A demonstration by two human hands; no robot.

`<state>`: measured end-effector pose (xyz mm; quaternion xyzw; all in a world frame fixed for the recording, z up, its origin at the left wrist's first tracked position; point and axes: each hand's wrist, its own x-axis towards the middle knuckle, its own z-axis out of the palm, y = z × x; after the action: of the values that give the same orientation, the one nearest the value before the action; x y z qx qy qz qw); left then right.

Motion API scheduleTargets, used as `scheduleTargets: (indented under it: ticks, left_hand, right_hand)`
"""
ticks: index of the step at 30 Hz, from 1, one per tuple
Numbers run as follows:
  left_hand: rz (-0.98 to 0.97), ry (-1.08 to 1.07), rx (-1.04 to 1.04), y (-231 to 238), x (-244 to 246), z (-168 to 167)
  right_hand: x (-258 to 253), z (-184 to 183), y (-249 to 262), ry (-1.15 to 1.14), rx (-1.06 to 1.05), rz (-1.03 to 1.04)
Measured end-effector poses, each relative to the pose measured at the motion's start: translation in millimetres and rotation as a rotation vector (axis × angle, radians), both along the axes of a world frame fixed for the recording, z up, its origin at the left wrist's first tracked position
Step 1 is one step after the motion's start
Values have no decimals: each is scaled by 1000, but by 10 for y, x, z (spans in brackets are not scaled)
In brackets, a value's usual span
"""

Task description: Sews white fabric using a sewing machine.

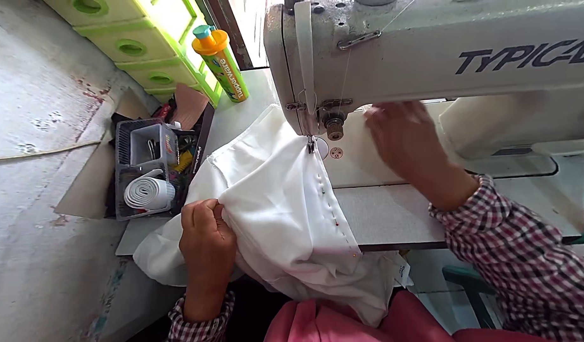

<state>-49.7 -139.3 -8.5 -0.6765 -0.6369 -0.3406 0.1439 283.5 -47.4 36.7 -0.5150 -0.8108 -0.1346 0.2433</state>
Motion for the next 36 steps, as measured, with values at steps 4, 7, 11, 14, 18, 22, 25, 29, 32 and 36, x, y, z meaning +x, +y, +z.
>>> scheduleTargets:
  ticks: [4, 7, 11, 14, 18, 22, 25, 29, 32, 36]
  left_hand:
    - [20, 39, 55, 136, -63, 153]
    - [32, 60, 58, 327, -174, 402]
    - [78, 105, -35, 688, -214, 788]
    - [-187, 99, -94, 619, 155, 823]
    - [-739, 168, -244, 596, 602, 211]
    - [-850, 236, -312, 780, 453, -29]
    - [-910, 238, -311, 833, 402, -11]
    - [-920, 240, -320, 894, 383, 5]
    - [-918, 240, -330, 944, 379, 11]
    - [-921, 242, -329, 1033, 377, 28]
  right_hand:
    - [-215, -256, -187, 33, -268, 576]
    - [-262, -336, -249, 1, -362, 662]
    - [-325, -362, -310, -26, -320, 626]
    - [-368, -354, -346, -33, -332, 601]
    - [-394, -392, -389, 20, -323, 587]
    - [-432, -419, -405, 48, -300, 568]
    - [-457, -437, -389, 46, -272, 565]
    - [-468, -439, -386, 27, -268, 546]
    - [-475, -455, -364, 37, -240, 533]
    - [-488, -457, -318, 35, -224, 507]
